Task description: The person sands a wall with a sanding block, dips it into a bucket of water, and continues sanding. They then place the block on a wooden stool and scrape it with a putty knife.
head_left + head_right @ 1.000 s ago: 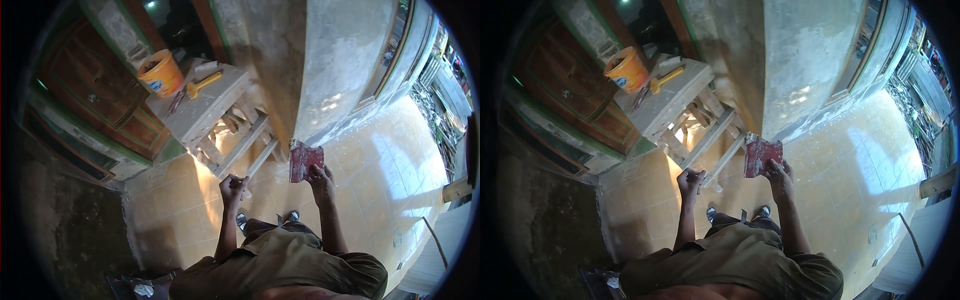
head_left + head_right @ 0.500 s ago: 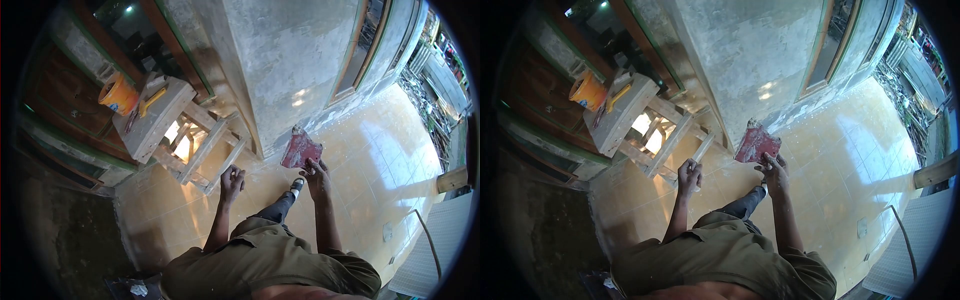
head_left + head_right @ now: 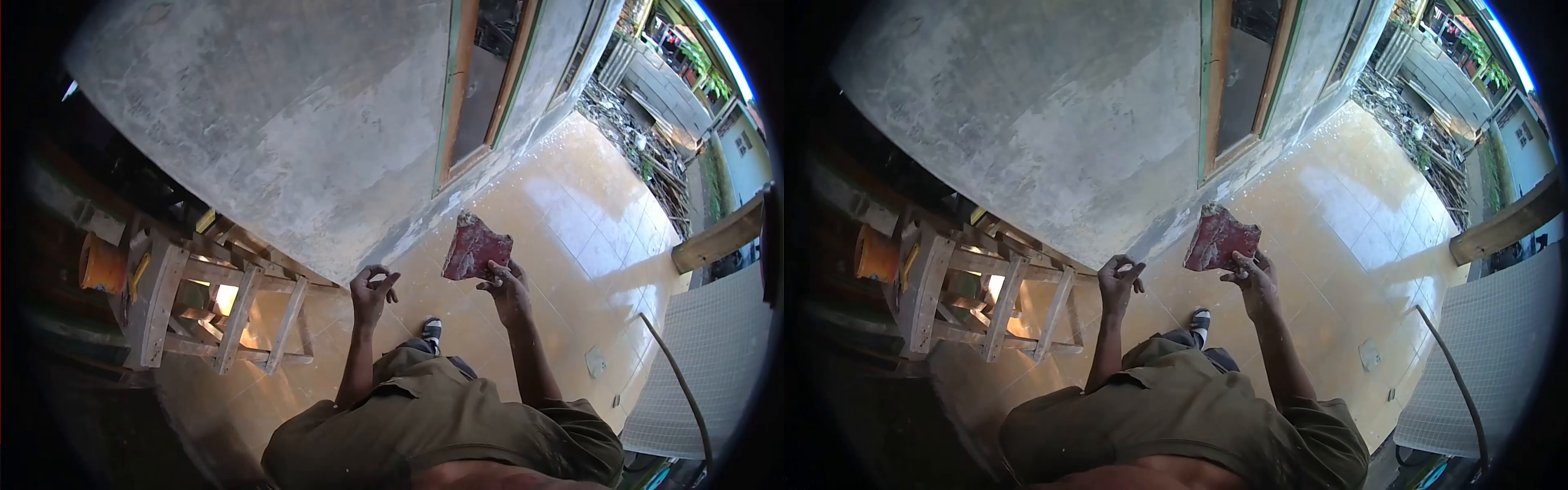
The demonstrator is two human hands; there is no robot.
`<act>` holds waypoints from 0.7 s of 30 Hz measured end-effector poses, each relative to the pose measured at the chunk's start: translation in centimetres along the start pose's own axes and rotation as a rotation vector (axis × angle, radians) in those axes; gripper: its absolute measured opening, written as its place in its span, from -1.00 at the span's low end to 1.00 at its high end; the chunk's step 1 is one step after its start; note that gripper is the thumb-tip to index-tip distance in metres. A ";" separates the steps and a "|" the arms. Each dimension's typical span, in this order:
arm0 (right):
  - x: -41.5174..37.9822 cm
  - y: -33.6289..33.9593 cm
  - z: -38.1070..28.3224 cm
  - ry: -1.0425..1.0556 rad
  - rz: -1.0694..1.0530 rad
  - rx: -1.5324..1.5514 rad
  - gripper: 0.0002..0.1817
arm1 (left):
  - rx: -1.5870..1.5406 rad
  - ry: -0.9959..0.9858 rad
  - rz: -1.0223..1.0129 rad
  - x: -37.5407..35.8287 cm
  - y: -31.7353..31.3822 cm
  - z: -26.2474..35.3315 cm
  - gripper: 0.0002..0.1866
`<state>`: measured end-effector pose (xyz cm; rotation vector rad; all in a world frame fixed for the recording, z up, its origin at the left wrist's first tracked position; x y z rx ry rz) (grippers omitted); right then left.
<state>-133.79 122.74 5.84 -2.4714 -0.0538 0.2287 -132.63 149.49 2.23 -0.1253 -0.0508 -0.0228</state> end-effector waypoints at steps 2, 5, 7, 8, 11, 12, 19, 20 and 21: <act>0.8 2.3 -1.6 0.039 0.060 0.018 -0.79 | -0.043 0.051 -0.063 2.2 -2.7 -0.1 -0.81; 2.1 5.2 -2.5 0.048 0.070 0.067 -0.79 | -0.018 0.076 -0.112 4.6 -5.5 0.6 -0.77; 3.2 6.9 -2.6 0.038 0.094 0.082 -0.79 | 0.020 0.108 -0.136 6.0 -6.7 0.3 -0.76; 4.0 7.9 -2.6 0.043 0.098 0.118 -0.78 | 0.104 0.107 -0.159 6.9 -7.1 0.2 -0.75; 5.4 10.0 -3.4 0.025 0.111 0.173 -0.76 | 0.225 0.119 -0.158 8.8 -8.9 0.4 -0.71; 6.1 10.6 -3.8 0.005 0.113 0.179 -0.75 | 0.252 0.124 -0.128 9.6 -9.6 0.6 -0.68; 12.5 16.5 -9.1 -0.018 0.021 0.195 -0.78 | 0.244 0.064 -0.029 15.5 -16.4 -2.3 -0.54; 13.2 17.7 -10.3 -0.019 0.023 0.190 -0.78 | 0.231 0.046 -0.012 16.4 -17.7 -2.9 -0.53; 14.2 18.6 -11.7 -0.023 -0.014 0.168 -0.79 | 0.215 0.073 0.002 17.2 -19.4 -3.2 -0.54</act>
Point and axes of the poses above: each hand's wrist, its own x-axis towards the middle knuckle, its own y-axis out of the back of the hand, z = x × y, the point moved 7 cm from there along x, towards the middle knuckle, and after that the axes turned 8 degrees about -z, right-handed, at the moved point
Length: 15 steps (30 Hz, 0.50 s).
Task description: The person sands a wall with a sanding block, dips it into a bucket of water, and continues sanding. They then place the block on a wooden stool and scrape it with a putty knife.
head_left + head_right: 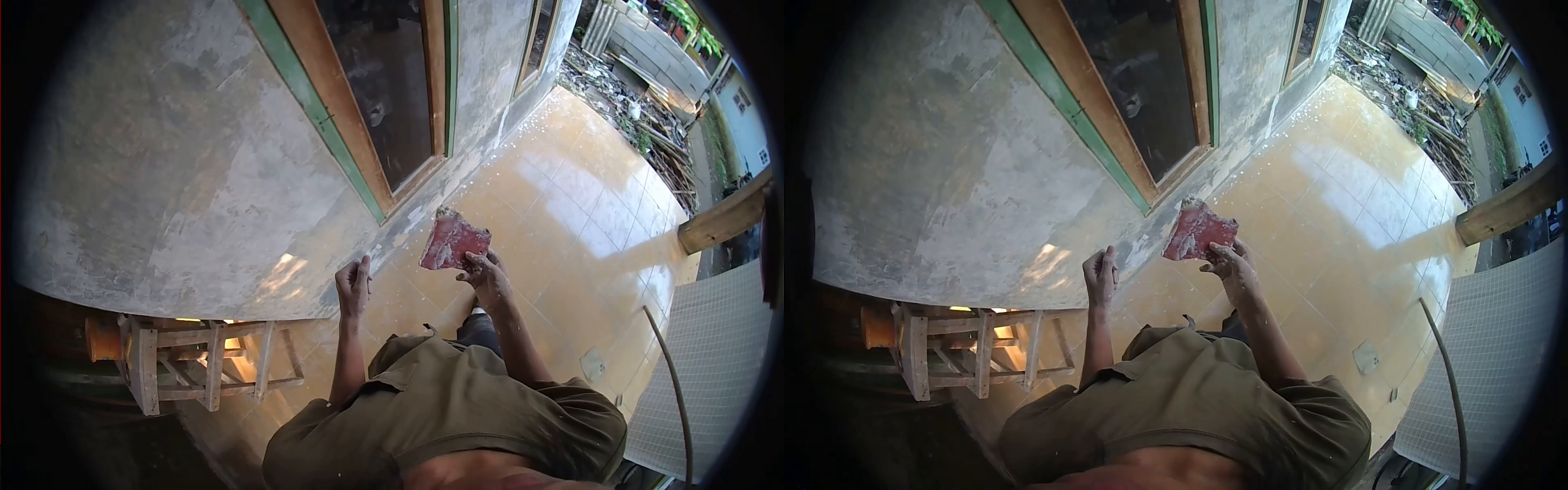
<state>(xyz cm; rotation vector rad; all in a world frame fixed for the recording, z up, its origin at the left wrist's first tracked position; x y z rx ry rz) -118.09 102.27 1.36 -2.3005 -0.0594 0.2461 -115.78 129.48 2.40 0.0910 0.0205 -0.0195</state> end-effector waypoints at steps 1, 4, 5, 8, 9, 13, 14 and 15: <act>0.9 0.7 -1.6 -0.008 -0.036 -0.020 -0.80 | -0.005 -0.006 0.003 1.1 -2.0 0.4 -0.54; 3.1 3.7 -6.4 -0.022 -0.037 -0.052 -0.80 | -0.060 -0.063 0.004 3.6 -6.9 1.4 -0.57; 3.9 4.6 -8.1 -0.022 -0.035 -0.063 -0.79 | -0.055 -0.059 0.011 4.4 -8.3 1.5 -0.57; 5.8 6.7 -12.1 -0.031 -0.025 -0.077 -0.81 | -0.096 -0.045 0.009 6.5 -12.6 3.0 -0.62; 6.5 7.6 -13.2 -0.028 -0.034 -0.088 -0.81 | -0.096 -0.034 0.013 7.1 -13.7 3.3 -0.62; 9.4 11.8 -14.5 -0.077 -0.054 -0.083 -0.77 | -0.109 -0.013 0.069 8.4 -16.5 3.0 -0.68; 9.9 12.4 -14.8 -0.087 -0.063 -0.079 -0.77 | -0.102 -0.012 0.085 8.5 -17.1 3.0 -0.70; 10.1 12.3 -15.3 -0.103 -0.070 -0.088 -0.78 | -0.093 -0.012 0.105 8.5 -17.5 3.0 -0.71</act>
Point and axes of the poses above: each hand's wrist, its own x-axis towards the middle knuckle, its own y-axis out of the back of the hand, z = x × y, the point moved 7 cm from there along x, towards the middle knuckle, and after that the axes turned 8 degrees about -z, right-handed, at the moved point
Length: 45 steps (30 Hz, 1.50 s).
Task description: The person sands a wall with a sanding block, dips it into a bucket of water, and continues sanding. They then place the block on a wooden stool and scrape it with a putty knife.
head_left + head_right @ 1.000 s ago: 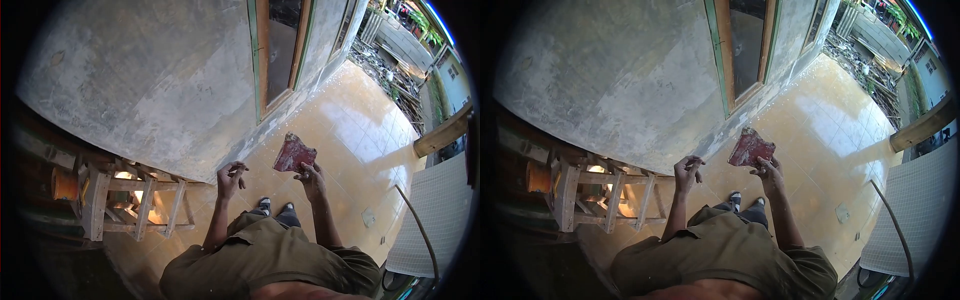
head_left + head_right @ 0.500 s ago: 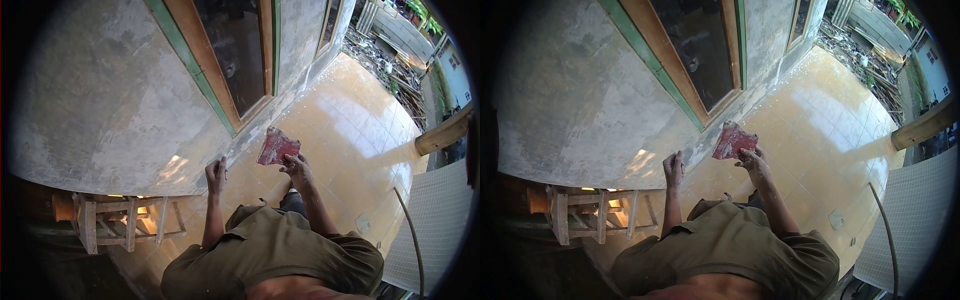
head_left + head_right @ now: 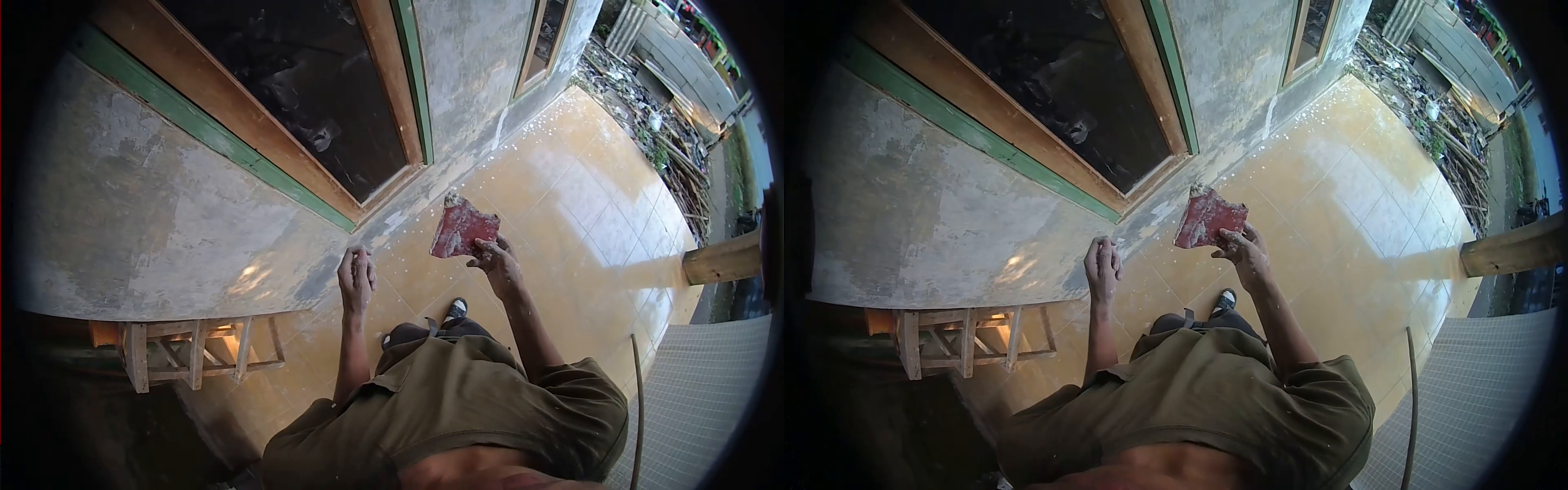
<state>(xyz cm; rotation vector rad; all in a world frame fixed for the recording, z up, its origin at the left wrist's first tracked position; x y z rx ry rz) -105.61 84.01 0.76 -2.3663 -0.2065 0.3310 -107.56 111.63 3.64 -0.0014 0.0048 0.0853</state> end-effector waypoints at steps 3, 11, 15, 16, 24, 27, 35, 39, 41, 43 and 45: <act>1.1 1.1 -0.3 -0.040 -0.033 0.009 -0.77 | 0.019 0.053 0.021 -0.5 -1.4 0.0 -0.74; 4.4 1.6 0.7 -0.126 -0.105 0.068 -0.76 | 0.106 0.069 0.061 -2.1 -1.5 0.7 -0.76; 4.9 0.2 0.9 -0.151 -0.175 0.063 -0.78 | 0.085 0.033 0.162 -3.9 -0.7 0.8 -0.78; 4.9 0.0 1.1 -0.161 -0.181 0.058 -0.78 | 0.081 0.035 0.175 -4.5 -0.6 0.8 -0.78; 0.9 -2.0 2.9 -0.162 -0.180 0.046 -0.78 | 0.052 0.013 0.191 -10.0 1.3 1.0 -0.76; -1.4 -2.7 4.7 -0.209 -0.173 0.037 -0.76 | 0.033 0.013 0.280 -13.3 3.3 1.0 -0.77; -8.8 -6.1 10.4 -0.359 -0.271 -0.009 -0.79 | -0.010 0.024 0.407 -24.1 6.6 -0.5 -0.80; -12.9 -7.2 13.4 -0.430 -0.264 0.026 -0.79 | -0.091 0.067 0.468 -29.0 7.2 -1.5 -0.81; -14.5 -7.0 14.7 -0.459 -0.257 0.033 -0.78 | -0.104 0.083 0.496 -31.2 7.2 -2.0 -0.81; -15.3 -7.0 15.9 -0.497 -0.263 0.039 -0.75 | -0.101 0.056 0.532 -32.7 7.5 -1.9 -0.82; -16.2 -7.7 15.9 -0.512 -0.306 0.018 -0.75 | -0.110 0.045 0.539 -34.0 7.6 -2.0 -0.82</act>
Point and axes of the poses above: each hand's wrist, its own x-axis towards the middle knuckle, its own y-axis out of the back of the hand, z = x × y, the point moved 7 cm from there along x, towards the middle knuckle, and after that the axes turned 8 degrees about -z, right-handed, at the moved point
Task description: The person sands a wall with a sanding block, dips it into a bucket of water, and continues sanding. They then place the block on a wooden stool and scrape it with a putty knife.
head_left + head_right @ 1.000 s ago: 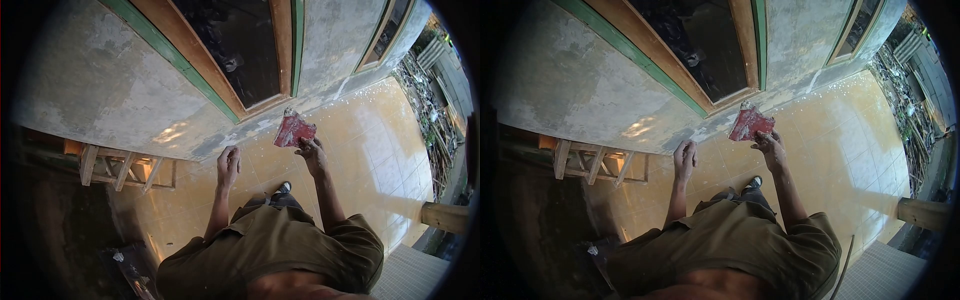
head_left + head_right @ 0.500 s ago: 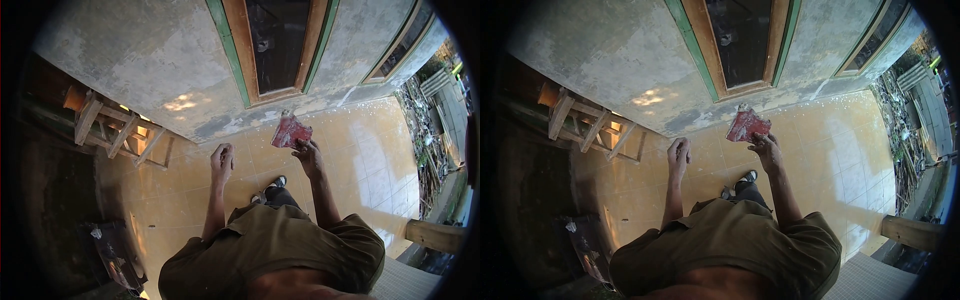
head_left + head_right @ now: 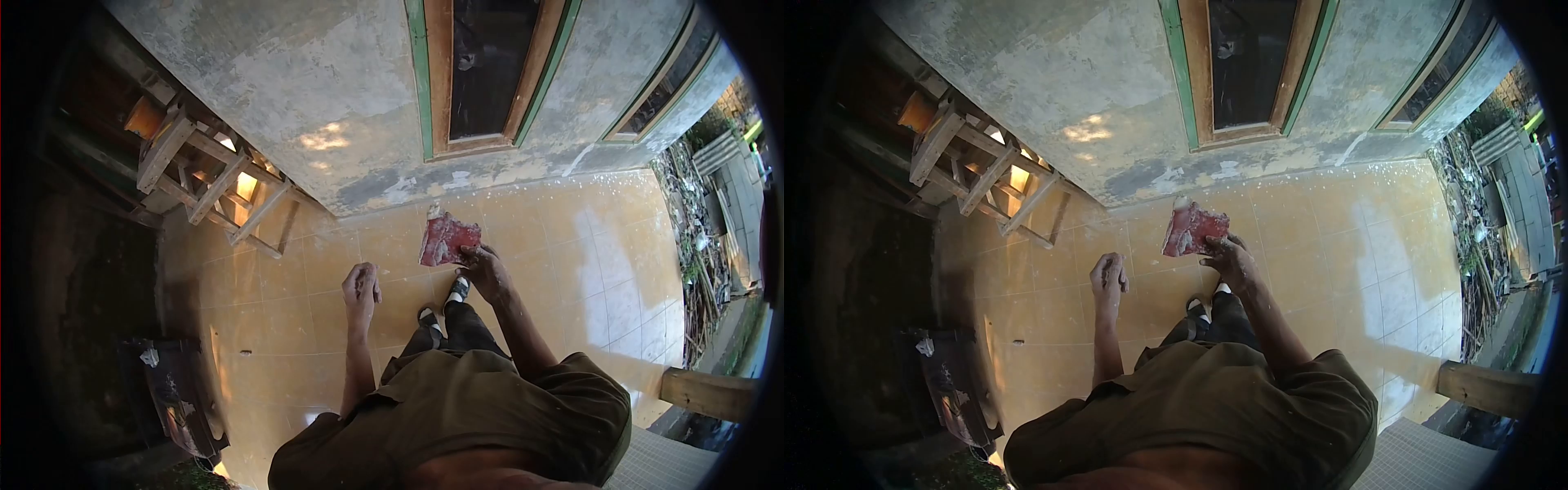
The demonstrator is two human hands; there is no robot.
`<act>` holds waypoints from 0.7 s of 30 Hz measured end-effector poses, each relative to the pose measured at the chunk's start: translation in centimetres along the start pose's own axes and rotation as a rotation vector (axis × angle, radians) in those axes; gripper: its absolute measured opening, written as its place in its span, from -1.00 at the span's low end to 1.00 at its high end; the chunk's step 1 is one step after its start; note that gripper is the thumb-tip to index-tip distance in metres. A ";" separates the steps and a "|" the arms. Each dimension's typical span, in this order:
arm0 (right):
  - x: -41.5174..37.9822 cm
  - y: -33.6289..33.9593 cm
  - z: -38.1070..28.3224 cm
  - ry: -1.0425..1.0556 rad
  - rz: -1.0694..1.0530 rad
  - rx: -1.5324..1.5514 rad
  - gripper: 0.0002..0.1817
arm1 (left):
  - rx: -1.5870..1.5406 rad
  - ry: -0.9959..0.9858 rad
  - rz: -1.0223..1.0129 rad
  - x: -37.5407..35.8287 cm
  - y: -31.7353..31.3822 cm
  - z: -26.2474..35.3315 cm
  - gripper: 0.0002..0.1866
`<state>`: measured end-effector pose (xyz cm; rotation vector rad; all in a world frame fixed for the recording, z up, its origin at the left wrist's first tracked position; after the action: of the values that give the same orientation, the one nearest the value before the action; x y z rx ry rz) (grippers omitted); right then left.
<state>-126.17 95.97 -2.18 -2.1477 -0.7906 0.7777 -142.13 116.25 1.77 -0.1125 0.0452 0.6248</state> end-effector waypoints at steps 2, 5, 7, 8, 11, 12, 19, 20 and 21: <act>-0.2 -0.8 -0.1 -0.008 -0.025 -0.005 -0.77 | -0.011 -0.006 0.005 -0.1 0.3 -0.2 -0.83; -0.4 -1.1 -0.4 0.004 -0.048 -0.022 -0.78 | -0.008 -0.012 -0.006 -0.9 0.3 -0.2 -0.83; -0.2 -1.2 -0.6 0.002 -0.065 -0.033 -0.78 | 0.032 0.025 0.014 -1.2 0.1 0.4 -0.84; -0.1 -1.2 -0.7 -0.005 -0.073 -0.043 -0.78 | 0.035 0.019 0.017 -1.4 0.1 0.5 -0.84; 0.6 -0.1 -0.8 -0.010 -0.066 -0.029 -0.79 | -0.015 -0.021 0.051 -1.9 0.2 0.3 -0.85; 0.6 -0.7 -1.4 -0.009 -0.075 -0.029 -0.79 | -0.010 -0.031 0.064 -1.9 0.3 0.1 -0.85; 0.1 1.2 -6.2 0.018 -0.091 0.029 -0.79 | 0.027 -0.014 0.086 -0.7 -3.8 -0.1 -0.82; -0.1 2.1 -6.9 0.023 -0.090 0.029 -0.79 | 0.036 0.002 0.067 -0.2 -4.7 -0.1 -0.82; -0.8 3.2 -7.7 0.032 -0.071 0.037 -0.79 | 0.050 -0.012 0.038 0.4 -6.2 -0.1 -0.81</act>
<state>-120.18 90.43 -0.07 -2.0826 -0.8257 0.7144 -138.21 111.49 2.24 -0.0595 0.0517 0.6618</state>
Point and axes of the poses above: each hand's wrist, its own x-axis towards the middle knuckle, its own y-axis out of the back of the hand, z = x × y, the point moved 7 cm from there along x, towards the middle knuckle, and after that the axes turned 8 degrees about -z, right-handed, at the moved point
